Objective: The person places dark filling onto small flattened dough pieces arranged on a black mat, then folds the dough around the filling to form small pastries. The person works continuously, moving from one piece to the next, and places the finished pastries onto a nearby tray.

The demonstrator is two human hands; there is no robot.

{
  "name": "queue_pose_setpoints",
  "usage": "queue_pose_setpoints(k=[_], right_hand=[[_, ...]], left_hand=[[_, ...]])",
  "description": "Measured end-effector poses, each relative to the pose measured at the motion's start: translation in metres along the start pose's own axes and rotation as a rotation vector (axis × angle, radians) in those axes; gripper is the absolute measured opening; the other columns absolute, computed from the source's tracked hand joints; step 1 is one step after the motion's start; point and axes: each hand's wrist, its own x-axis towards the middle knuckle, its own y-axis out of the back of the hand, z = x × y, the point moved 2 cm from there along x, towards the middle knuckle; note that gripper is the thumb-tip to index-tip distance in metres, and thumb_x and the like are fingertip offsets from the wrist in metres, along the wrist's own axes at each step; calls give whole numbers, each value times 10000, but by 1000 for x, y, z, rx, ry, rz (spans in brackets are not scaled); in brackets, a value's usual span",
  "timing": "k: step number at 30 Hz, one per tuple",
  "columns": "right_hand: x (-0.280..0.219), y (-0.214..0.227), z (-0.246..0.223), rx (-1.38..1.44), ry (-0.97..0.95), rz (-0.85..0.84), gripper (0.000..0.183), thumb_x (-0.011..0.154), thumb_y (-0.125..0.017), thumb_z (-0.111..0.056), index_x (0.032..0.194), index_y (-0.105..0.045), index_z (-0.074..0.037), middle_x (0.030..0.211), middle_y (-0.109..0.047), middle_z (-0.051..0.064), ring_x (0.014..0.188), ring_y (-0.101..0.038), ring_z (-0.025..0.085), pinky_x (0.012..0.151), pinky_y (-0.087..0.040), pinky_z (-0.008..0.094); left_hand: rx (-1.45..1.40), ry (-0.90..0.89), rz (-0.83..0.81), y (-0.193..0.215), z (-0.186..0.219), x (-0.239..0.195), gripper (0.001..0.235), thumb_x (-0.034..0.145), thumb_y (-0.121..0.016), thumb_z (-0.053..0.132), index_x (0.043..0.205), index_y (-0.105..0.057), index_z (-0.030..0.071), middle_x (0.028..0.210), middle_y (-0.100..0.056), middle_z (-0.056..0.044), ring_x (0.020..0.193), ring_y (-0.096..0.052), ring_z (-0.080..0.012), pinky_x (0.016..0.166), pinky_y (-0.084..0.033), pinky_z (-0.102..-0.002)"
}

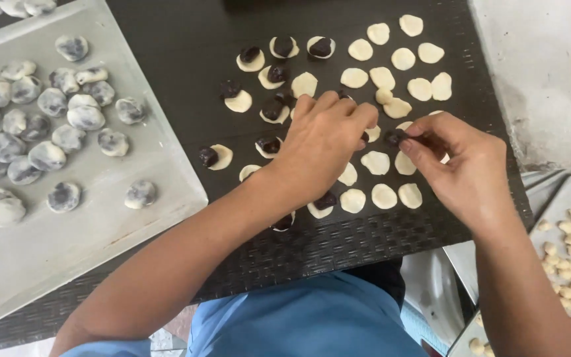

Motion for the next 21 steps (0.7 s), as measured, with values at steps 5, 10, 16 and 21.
queue_pose_setpoints(k=[5, 10, 16, 21], right_hand=[[12, -15, 9, -101, 246, 74, 112, 906, -684, 6, 1003, -651, -39, 967, -662, 78, 769, -592, 193, 710, -466, 306], [14, -18, -3, -92, 316, 97, 134, 911, -673, 51, 1009, -642, -35, 981, -662, 87, 901, -626, 235, 710, -524, 329], [-1, -16, -4, -126, 284, -86, 50, 893, -687, -42, 937, -683, -19, 972, -686, 122, 856, -666, 209, 812, -580, 307], [-9, -20, 11, -165, 365, -23, 138, 919, -697, -61, 1043, -719, -6, 1057, -637, 123, 995, -603, 286, 888, -500, 356]], left_hand=[[90, -66, 43, 12, 23, -9, 195, 796, -619, -37, 807, -514, 127, 666, -532, -6, 724, -489, -264, 693, -334, -415], [259, -84, 129, 12, 32, -30, 238, 687, -649, -56, 742, -541, 149, 639, -528, -8, 679, -481, -254, 678, -340, -394], [312, -117, 153, 1, 27, -40, 324, 619, -675, -145, 685, -517, 130, 635, -491, -18, 732, -464, -231, 659, -330, -366], [231, -46, -32, 6, 18, -36, 375, 745, -805, 382, 1012, -670, 156, 1039, -616, -5, 969, -520, -242, 773, -348, -427]])
